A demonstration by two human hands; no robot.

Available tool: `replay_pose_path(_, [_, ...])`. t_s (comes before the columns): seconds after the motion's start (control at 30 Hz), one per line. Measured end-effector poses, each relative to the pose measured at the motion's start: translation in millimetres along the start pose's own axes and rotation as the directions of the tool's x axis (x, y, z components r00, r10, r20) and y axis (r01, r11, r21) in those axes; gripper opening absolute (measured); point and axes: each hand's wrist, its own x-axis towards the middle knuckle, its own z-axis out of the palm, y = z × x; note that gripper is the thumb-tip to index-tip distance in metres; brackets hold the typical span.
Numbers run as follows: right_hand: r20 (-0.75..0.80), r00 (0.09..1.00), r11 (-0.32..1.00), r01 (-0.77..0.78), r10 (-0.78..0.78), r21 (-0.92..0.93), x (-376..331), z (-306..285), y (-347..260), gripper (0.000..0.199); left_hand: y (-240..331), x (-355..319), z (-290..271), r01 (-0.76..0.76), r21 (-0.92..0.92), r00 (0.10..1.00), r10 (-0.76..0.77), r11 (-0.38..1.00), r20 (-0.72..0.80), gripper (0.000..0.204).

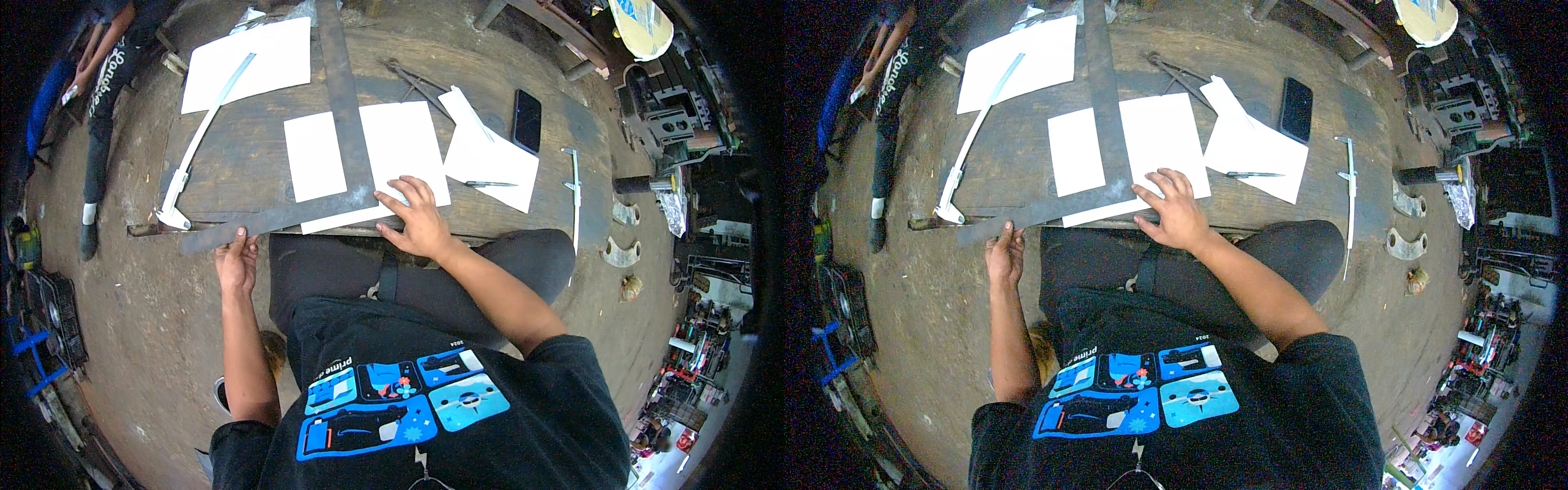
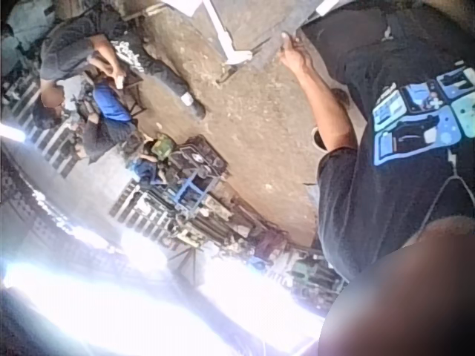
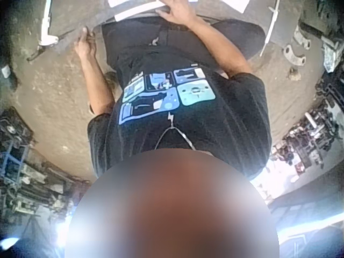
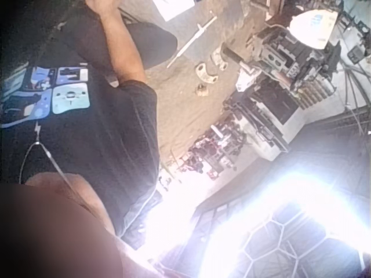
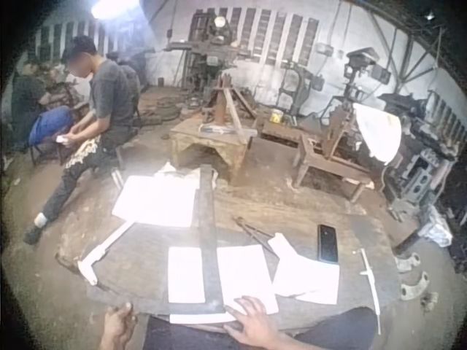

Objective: The person measures a dark rectangular material using a vernier caliper and then aligns white paper templates on top of it. The person adjusts the templates and the material on a wooden table while another person writes nearby.

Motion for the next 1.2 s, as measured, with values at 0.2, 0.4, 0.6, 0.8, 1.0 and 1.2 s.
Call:
replay_pose_path(0.2, [0.008,1.000,1.000,-0.002,0.002,-0.007,-0.9,0.3,0.2,0.056,-2.4,5.7,-7.1,0.008,-0.006,0.999,-0.008,1.000,0.032,0.021])
replay_pose_path(0.4, [0.008,1.000,1.000,-0.002,0.002,-0.017,-0.7,1.3,0.3,0.057,-4.2,7.9,-10.2,0.014,-0.006,1.000,-0.014,1.000,0.026,0.019])
replay_pose_path(0.6, [0.023,1.000,1.000,-0.012,0.012,-0.013,-1.3,0.9,0.4,0.058,-4.6,7.5,-8.2,0.009,-0.009,1.000,-0.009,1.000,-0.003,0.018])
replay_pose_path(0.8, [0.008,1.000,1.000,-0.017,0.017,-0.005,-1.6,1.2,-0.9,0.057,0.8,-0.2,3.3,0.015,0.021,0.998,-0.013,1.000,-0.055,0.019])
replay_pose_path(1.0, [0.011,0.999,0.998,-0.036,0.036,0.043,-2.8,-2.3,-2.0,0.059,6.8,-30.7,20.4,-0.026,0.377,0.875,0.204,0.926,-0.439,0.024])
replay_pose_path(1.2, [0.095,0.979,0.983,-0.184,0.183,0.007,19.4,-19.9,-17.0,0.067,9.4,-56.1,69.1,-0.455,0.844,0.783,0.579,0.283,0.228,0.032])
